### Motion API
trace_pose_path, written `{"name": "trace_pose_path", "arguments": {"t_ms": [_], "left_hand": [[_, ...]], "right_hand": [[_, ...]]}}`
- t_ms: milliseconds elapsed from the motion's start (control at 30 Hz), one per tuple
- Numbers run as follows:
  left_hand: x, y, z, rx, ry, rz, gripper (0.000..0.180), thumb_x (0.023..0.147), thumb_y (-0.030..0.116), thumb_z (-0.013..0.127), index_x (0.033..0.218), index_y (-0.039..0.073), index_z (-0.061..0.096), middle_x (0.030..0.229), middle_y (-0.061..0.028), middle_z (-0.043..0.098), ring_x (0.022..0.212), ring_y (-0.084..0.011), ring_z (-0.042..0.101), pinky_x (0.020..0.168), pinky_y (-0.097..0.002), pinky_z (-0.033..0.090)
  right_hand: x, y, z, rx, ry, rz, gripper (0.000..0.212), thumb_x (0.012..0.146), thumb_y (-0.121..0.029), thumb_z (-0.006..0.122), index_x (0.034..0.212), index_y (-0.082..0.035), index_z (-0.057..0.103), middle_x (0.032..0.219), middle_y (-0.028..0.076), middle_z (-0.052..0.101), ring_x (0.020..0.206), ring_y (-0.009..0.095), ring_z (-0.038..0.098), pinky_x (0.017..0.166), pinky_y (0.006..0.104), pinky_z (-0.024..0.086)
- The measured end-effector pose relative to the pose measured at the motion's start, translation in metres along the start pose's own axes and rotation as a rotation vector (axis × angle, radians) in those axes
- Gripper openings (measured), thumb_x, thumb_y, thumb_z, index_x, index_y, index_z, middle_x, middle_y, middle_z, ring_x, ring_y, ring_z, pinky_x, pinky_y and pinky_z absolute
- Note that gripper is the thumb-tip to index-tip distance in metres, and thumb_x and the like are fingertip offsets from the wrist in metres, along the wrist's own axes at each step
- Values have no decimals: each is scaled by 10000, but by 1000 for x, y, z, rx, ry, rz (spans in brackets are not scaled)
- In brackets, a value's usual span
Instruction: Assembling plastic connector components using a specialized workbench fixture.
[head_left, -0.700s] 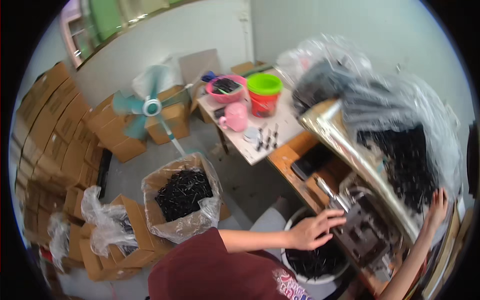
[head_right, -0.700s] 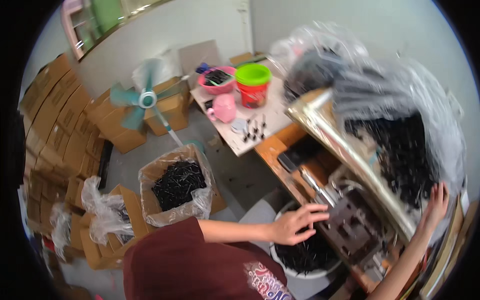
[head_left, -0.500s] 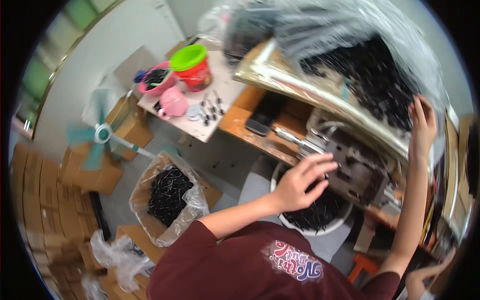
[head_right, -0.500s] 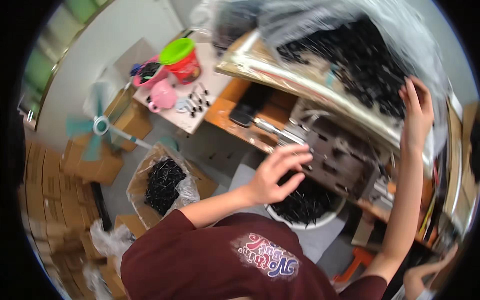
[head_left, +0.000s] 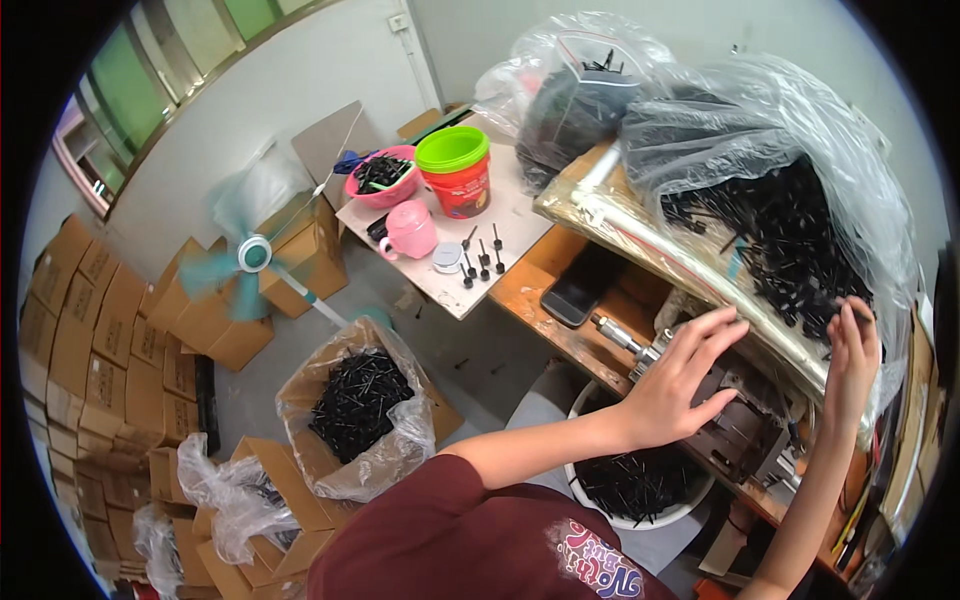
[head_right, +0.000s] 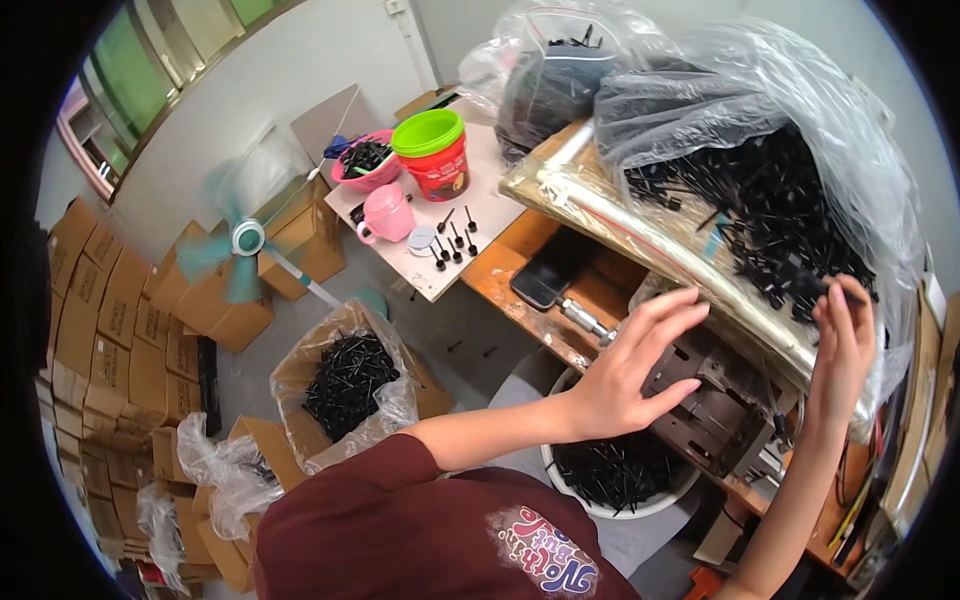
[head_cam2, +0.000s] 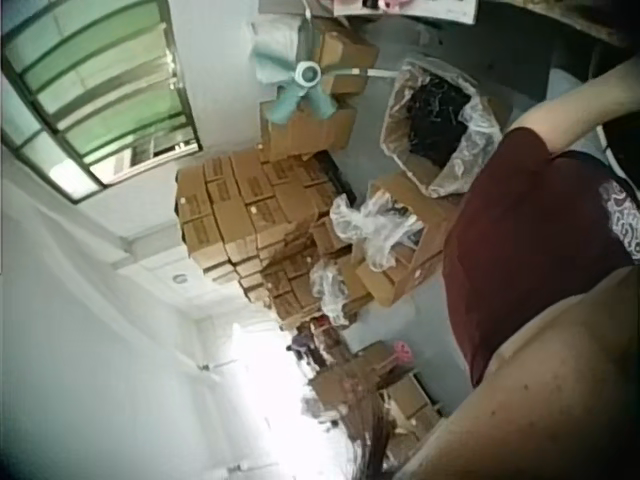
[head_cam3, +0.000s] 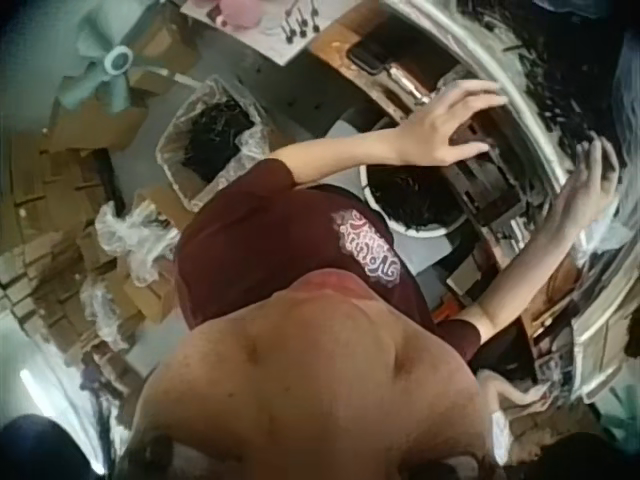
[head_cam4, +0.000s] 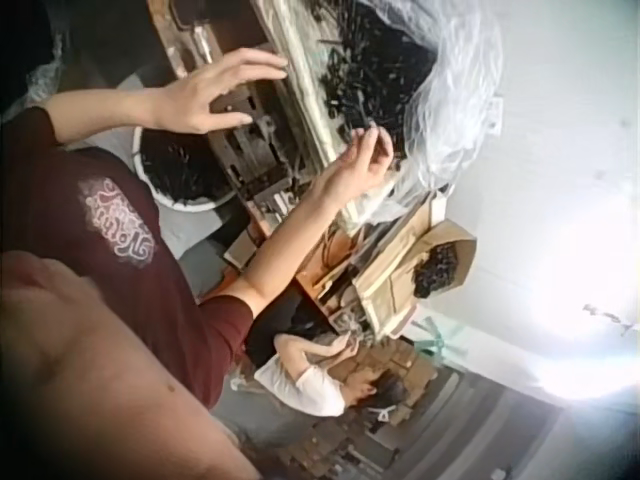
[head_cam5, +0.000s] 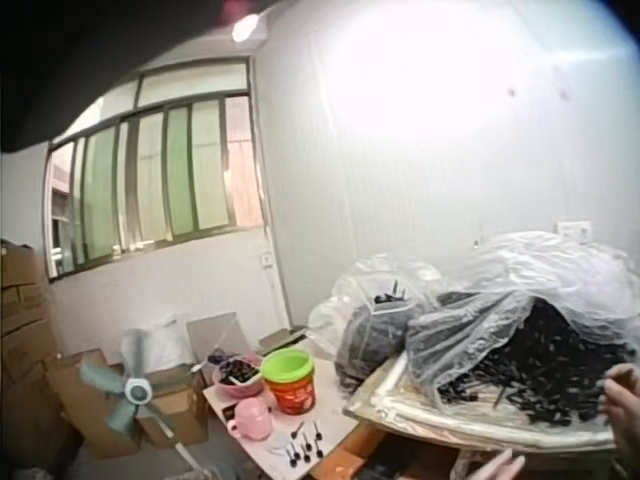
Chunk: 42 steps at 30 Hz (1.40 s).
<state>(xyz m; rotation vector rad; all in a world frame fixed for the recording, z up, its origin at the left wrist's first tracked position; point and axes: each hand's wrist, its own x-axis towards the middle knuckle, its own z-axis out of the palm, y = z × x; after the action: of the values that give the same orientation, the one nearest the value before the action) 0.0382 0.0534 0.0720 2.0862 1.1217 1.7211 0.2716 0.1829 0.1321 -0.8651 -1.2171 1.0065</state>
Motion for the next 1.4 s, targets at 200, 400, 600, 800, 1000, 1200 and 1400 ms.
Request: {"name": "trace_pose_path", "arguments": {"t_ms": [200, 400, 600, 800, 1000, 1200, 1400], "left_hand": [[9, -2, 13, -88, -279, -120, 653, 873, 199, 683, 1426, 28, 380, 1310, -231, 516, 1179, -389, 546, 967, -417, 464], [-12, 6, 24, -339, -413, -172, 321, 856, 109, 716, 1136, -8, 611, 981, -129, 663, 822, -255, 671, 698, -344, 526], [-38, 16, 33, -668, -704, -782, 280, 1052, 297, 415, 1116, 49, 527, 792, 1, 550, 617, -49, 461, 537, -210, 382], [-52, 11, 38, -881, -531, -1088, 265, 1062, 308, 378, 1007, 72, 486, 823, -35, 566, 651, -71, 521, 537, -209, 430], [-60, 11, 41, -951, -424, -999, 305, 1078, 304, 321, 1087, 61, 506, 923, -55, 540, 776, -118, 534, 680, -235, 461], [-81, 4, 39, -976, -562, -1012, 444, 1079, 377, 286, 1315, 45, 463, 1218, -61, 535, 1119, -144, 514, 967, -285, 415], [-84, 4, 38, -826, -515, -1081, 581, 1050, 526, 228, 1341, 79, 459, 1296, -42, 520, 1224, -159, 475, 1036, -342, 360]], "right_hand": [[-94, -15, 29, -145, -308, 131, 137, 916, -49, 641, 1038, 6, 612, 960, 42, 640, 766, 70, 593, 711, 213, 491], [-130, -11, 20, -86, -356, 279, 157, 889, -10, 666, 1030, 28, 609, 919, 54, 655, 767, 79, 644, 679, 206, 528], [-143, 7, 1, -105, -443, 408, 294, 861, -1, 693, 1136, 33, 594, 954, 57, 643, 778, 73, 614, 671, 209, 515], [-170, 18, 3, -292, -56, 24, 526, 784, 1, 764, 1261, -26, 545, 1047, 76, 608, 804, 75, 597, 665, 218, 494], [-191, 21, 13, -709, -222, -441, 425, 634, -121, 867, 998, -40, 663, 960, 75, 636, 780, 211, 605, 687, 317, 491], [-204, 32, 24, -664, -202, -379, 348, 673, -66, 790, 988, -18, 650, 864, 90, 637, 716, 261, 595, 634, 337, 491], [-212, 38, 20, -733, -174, -498, 300, 723, -52, 690, 1006, 19, 618, 965, 114, 601, 824, 284, 597, 733, 356, 511]]}}
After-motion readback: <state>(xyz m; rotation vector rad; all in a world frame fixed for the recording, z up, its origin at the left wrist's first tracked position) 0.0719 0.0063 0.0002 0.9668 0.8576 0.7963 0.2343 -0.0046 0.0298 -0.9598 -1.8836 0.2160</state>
